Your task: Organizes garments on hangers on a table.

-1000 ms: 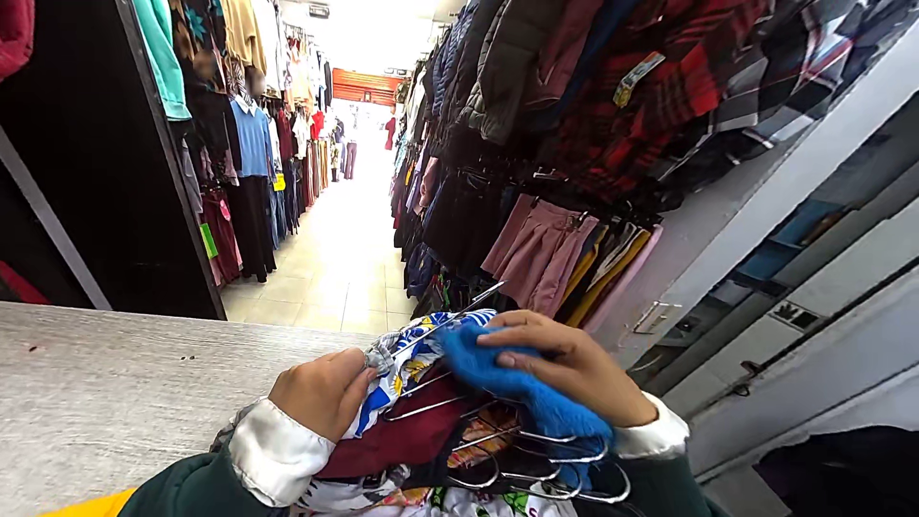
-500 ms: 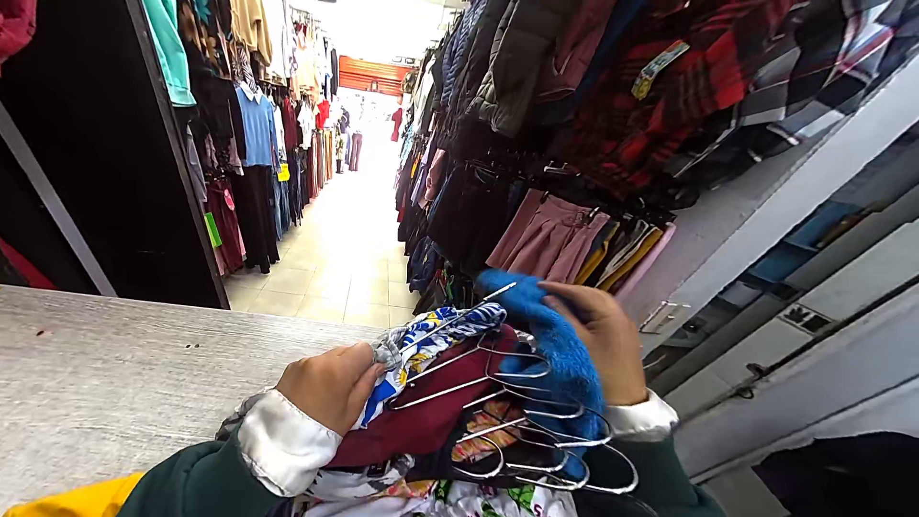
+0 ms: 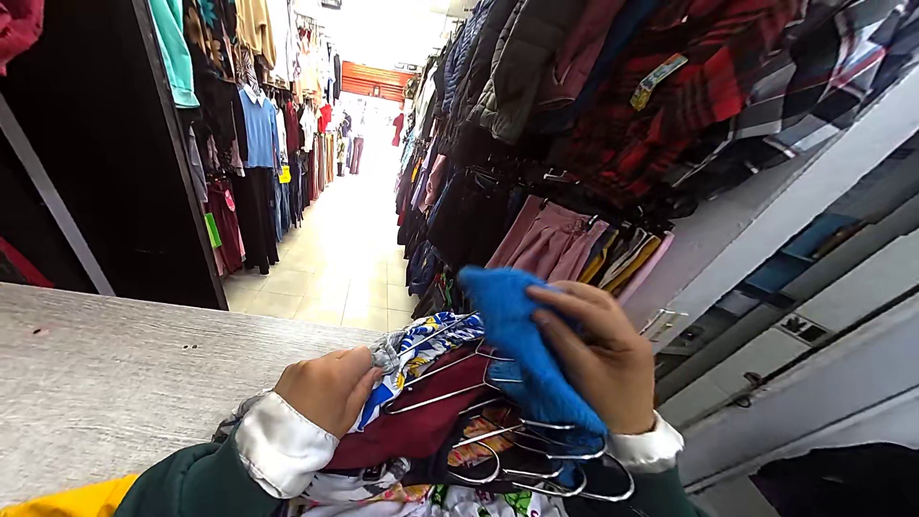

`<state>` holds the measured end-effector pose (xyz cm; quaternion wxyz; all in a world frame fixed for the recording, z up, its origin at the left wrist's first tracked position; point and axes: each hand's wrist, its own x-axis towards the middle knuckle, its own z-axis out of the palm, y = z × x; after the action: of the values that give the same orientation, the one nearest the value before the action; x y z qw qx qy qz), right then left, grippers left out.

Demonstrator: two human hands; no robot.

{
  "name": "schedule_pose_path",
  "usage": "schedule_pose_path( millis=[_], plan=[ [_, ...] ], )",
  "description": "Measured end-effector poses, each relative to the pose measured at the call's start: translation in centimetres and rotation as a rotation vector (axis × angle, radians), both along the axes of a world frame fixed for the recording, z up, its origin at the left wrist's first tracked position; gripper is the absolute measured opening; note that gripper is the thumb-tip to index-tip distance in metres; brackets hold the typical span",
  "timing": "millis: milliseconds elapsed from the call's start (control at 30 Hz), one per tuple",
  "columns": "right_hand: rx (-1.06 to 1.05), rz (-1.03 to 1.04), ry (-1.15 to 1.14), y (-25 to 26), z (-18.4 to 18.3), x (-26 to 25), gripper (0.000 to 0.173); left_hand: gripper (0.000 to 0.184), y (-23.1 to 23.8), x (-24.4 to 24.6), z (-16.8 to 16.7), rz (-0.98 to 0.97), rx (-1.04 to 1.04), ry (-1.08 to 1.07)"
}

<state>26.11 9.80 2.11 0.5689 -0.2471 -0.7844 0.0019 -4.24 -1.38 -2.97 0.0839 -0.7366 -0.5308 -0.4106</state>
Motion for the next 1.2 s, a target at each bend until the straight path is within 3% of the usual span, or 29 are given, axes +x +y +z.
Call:
schedule_pose_path(
  millis=[133, 267, 333, 400, 500, 567, 733, 767, 900, 1000, 1067, 1200],
  plan=[
    [-0.046, -0.176, 0.223, 1.1, -0.5, 0.7, 0.026, 0.033, -0.1, 0.4, 0.1, 0.003, 0.008, 0.013],
    [-0.016, 0.074, 0.367, -0.4, 0.5, 1.2, 0.026, 0.032, -0.1, 0.3, 0.2, 0.0, 0.008, 0.008],
    [-0.106, 0.178, 0.397, -1.1, 1.0, 1.7, 0.027, 0.032, -0.2, 0.2, 0.1, -0.001, -0.001, 0.015],
    [-0.277, 0.209, 0.215, -1.2, 0.6, 1.8, 0.02, 0.033, -0.3, 0.3, 0.2, 0.0, -0.023, 0.014],
    [-0.564, 0.292, -0.159, 0.1, -0.4, 1.2, 0.029, 0.034, -0.3, 0.3, 0.3, 0.01, -0.039, 0.016],
    [-0.675, 0.294, -0.2, 0.1, -0.3, 1.0, 0.032, 0.033, -0.3, 0.3, 0.3, 0.009, -0.029, 0.014],
    [-0.335, -0.218, 0.002, 1.1, -1.3, 1.0, 0.024, 0.033, -0.2, 0.3, 0.1, 0.01, -0.019, 0.013],
    [-0.297, -0.21, 0.031, 1.3, -1.4, 1.0, 0.024, 0.032, -0.2, 0.3, 0.2, 0.007, -0.011, 0.006],
    [-0.237, 0.189, -0.022, 0.2, -0.7, 0.3, 0.017, 0.033, -0.3, 0.2, 0.2, 0.002, -0.01, 0.01],
    [-0.16, -0.013, 0.043, 0.7, -0.8, 0.4, 0.019, 0.033, -0.3, 0.3, 0.2, 0.004, -0.026, 0.012],
    [-0.235, -0.14, -0.004, 1.6, -1.4, 1.1, 0.023, 0.034, -0.3, 0.2, 0.2, 0.013, -0.034, 0.015],
    [-0.378, -0.069, -0.069, 1.4, -1.2, 0.8, 0.021, 0.033, -0.3, 0.3, 0.2, 0.009, -0.011, 0.014]
  ],
)
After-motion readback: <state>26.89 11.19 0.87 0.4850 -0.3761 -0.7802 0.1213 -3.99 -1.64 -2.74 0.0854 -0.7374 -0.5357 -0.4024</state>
